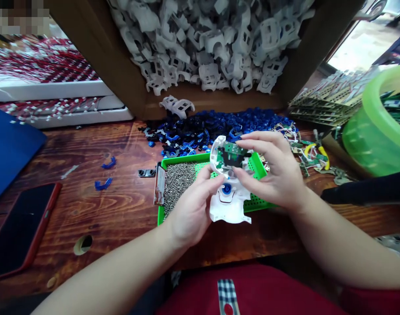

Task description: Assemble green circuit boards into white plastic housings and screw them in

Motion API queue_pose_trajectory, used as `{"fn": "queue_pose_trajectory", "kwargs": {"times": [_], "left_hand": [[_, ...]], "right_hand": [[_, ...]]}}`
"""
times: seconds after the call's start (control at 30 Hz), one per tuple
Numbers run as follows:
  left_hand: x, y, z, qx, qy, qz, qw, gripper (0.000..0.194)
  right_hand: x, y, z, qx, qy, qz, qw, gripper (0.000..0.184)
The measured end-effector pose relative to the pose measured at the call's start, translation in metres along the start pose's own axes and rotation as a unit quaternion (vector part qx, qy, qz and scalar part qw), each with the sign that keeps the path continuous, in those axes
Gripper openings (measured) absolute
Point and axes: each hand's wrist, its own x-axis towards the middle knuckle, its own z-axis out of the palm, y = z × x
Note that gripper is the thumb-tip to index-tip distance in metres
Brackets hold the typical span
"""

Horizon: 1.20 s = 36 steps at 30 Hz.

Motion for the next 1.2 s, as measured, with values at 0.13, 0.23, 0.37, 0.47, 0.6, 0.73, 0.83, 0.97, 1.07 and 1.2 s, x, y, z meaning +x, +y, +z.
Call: {"fn": "queue_pose_trajectory", "kwargs": {"times": [0.13, 0.23, 0.37, 0.47, 0.6, 0.73, 0.83, 0.97, 1.07, 1.2], "left_hand": [[0.001, 0.001, -0.002, 0.011, -0.004, 0.031, 0.999, 0.032], [0.003, 0.004, -0.002, 0.032, 0.01, 0.066, 0.997, 0.037], [0.004, 0.008, 0.0, 0.048, 0.028, 0.099, 0.994, 0.039], [0.004, 0.008, 0.001, 0.039, 0.025, 0.102, 0.994, 0.039], [0.002, 0.006, -0.001, 0.03, 0.013, 0.07, 0.997, 0.039], [0.0, 0.001, -0.006, 0.081, -0.005, 0.055, 0.995, 0.053], [0.002, -0.006, -0.012, 0.135, 0.021, 0.08, 0.987, 0.054], [0.004, -0.01, -0.018, 0.164, 0.034, 0.122, 0.978, 0.045], [0.004, -0.008, -0.018, 0.164, 0.013, 0.121, 0.979, 0.046], [0.003, -0.004, -0.014, 0.164, 0.03, 0.106, 0.98, 0.046]], "right_hand": [[0.0, -0.006, -0.005, 0.052, -0.054, -0.006, 0.997, 0.039], [0.0, -0.01, -0.009, 0.063, -0.086, -0.002, 0.994, 0.039], [0.001, -0.011, -0.011, 0.061, -0.13, -0.012, 0.99, 0.041], [0.001, -0.011, -0.012, 0.045, -0.15, -0.03, 0.987, 0.039], [0.001, -0.009, -0.015, 0.026, -0.192, -0.052, 0.98, 0.039], [0.0, -0.009, -0.017, -0.004, -0.213, -0.073, 0.974, 0.037], [-0.002, -0.011, -0.016, -0.042, -0.212, -0.09, 0.972, 0.033], [-0.001, -0.014, -0.018, -0.076, -0.223, -0.122, 0.964, 0.032], [-0.001, -0.015, -0.02, -0.075, -0.225, -0.129, 0.963, 0.034], [-0.001, -0.017, -0.018, -0.063, -0.221, -0.118, 0.966, 0.035]]}}
